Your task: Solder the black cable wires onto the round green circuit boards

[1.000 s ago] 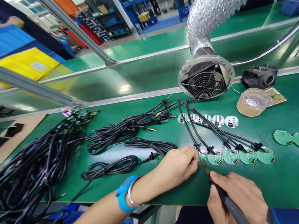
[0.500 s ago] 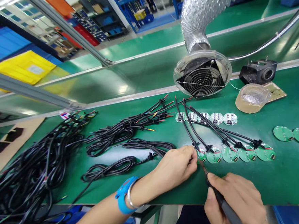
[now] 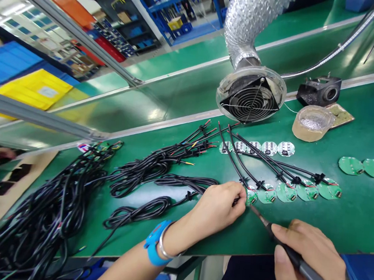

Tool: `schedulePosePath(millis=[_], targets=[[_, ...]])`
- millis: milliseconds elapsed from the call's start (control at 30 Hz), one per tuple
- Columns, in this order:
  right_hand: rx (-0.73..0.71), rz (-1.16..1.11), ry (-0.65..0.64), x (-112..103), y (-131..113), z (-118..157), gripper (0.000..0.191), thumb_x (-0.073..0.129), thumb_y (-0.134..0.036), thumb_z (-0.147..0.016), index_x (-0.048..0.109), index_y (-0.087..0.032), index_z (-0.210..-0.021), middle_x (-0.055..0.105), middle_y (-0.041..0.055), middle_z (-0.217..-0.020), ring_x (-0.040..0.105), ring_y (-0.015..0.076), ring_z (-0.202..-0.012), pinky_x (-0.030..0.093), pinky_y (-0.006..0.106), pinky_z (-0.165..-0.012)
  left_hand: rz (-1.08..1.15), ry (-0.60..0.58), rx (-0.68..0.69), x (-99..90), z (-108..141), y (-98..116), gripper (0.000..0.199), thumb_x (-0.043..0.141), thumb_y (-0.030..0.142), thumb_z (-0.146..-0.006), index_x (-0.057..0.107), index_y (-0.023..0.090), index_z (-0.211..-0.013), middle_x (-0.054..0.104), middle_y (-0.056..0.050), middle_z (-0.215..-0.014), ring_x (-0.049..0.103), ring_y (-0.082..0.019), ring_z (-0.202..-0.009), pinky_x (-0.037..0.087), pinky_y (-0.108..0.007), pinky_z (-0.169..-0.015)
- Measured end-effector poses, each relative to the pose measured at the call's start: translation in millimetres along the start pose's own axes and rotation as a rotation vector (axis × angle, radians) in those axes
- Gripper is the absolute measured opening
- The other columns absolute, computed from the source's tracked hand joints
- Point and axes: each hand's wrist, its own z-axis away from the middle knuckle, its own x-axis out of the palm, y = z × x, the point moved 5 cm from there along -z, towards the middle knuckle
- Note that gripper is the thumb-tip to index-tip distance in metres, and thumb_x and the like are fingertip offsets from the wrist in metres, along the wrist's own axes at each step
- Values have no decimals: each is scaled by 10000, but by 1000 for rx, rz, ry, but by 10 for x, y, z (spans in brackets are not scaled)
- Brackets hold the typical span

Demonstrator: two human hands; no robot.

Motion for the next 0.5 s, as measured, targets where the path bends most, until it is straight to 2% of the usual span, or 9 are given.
schedulePosePath(millis=[167,267,367,500], targets=[[46,-22,-11,73,88,49,142,529,-184,-894,655,-184,-959,672,25,-769,669,139,-639,542,230,-559,-122,-7,244,-80,92,26,88,537,229,-951,620,207,-967,632,-17,-910,589,-167,-806,453,-259,-665],[56,-22,-9,94,124,88,158,543,-196,-885,661,-198,-990,687,19,-782,673,148,-649,542,237,-564,-221,-11,288,-80,90,29,169,466,235,-996,614,200,-923,620,-25,-913,554,-177,-823,443,-270,-643],[72,1,5,82,168,158,179,562,-211,-880,667,-221,-1024,699,14,-802,679,166,-684,560,268,-608,-209,-24,321,-71,45,58,116,503,216,-971,591,176,-907,620,-35,-937,533,-186,-841,471,-291,-715],[52,25,-45,92,195,210,198,571,-230,-884,665,-229,-1058,709,22,-830,688,182,-715,572,289,-627,-178,-42,347,-70,3,95,68,513,171,-927,566,167,-885,608,-44,-909,532,-191,-819,485,-302,-741]])
